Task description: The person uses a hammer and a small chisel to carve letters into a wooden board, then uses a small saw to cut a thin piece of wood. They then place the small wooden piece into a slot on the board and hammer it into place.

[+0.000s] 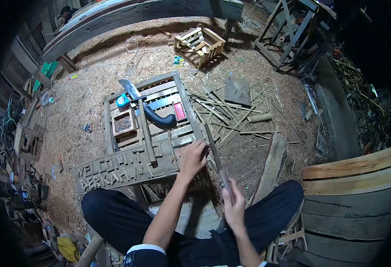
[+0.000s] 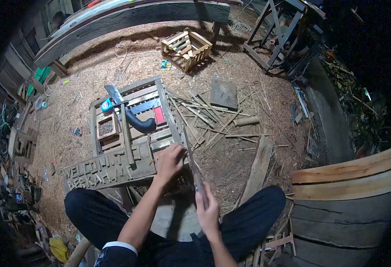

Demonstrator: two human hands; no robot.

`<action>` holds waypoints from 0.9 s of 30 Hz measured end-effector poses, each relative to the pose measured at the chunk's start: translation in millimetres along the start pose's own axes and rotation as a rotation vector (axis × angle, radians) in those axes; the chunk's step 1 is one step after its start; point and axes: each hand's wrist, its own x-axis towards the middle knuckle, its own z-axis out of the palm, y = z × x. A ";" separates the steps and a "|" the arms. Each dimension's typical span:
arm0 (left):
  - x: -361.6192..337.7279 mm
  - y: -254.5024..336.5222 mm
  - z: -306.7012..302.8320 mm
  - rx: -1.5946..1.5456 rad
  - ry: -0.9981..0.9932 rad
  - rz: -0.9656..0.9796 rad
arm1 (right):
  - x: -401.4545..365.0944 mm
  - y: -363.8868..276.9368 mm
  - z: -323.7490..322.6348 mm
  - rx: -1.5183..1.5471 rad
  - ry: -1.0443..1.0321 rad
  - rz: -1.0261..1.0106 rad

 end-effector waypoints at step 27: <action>-0.1 -2.4 2.0 -0.028 -0.005 0.000 | 27.6 -6.6 6.4 -0.091 -0.002 -0.047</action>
